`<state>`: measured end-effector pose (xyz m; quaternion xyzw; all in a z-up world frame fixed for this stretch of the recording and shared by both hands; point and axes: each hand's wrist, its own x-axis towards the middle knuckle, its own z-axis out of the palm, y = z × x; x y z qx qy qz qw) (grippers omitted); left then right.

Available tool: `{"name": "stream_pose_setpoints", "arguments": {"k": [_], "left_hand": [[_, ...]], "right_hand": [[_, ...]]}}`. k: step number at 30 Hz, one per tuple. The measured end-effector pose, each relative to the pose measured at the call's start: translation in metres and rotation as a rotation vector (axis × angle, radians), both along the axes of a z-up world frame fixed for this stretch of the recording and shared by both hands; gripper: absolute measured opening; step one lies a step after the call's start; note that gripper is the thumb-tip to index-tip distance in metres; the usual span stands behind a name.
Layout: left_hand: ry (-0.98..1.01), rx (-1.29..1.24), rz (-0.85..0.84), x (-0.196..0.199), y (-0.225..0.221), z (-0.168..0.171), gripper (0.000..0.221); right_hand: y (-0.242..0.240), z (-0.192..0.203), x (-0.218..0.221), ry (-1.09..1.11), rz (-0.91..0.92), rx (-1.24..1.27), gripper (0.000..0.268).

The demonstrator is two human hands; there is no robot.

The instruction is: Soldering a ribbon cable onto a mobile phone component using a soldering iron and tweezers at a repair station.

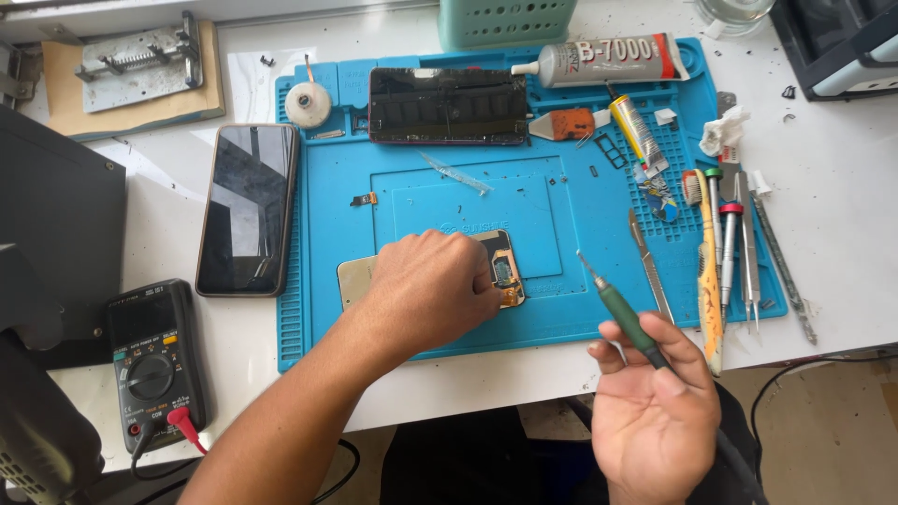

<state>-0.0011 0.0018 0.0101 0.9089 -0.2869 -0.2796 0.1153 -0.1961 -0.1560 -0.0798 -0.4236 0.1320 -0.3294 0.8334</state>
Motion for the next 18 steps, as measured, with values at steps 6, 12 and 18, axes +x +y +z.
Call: {"name": "stream_pose_setpoints", "arguments": {"k": [6,12,18], "left_hand": [[0.051,0.040,-0.015,0.001,0.005,0.018,0.027],[0.053,0.089,-0.104,0.006,0.014,0.025,0.008],[0.048,0.110,-0.083,0.006,0.018,0.036,0.017]], "right_hand": [[0.009,0.015,0.010,0.145,-0.160,0.333,0.014],[0.023,0.052,0.022,0.108,-0.057,0.731,0.049],[0.016,0.047,0.034,-0.060,0.084,0.949,0.050]]}}
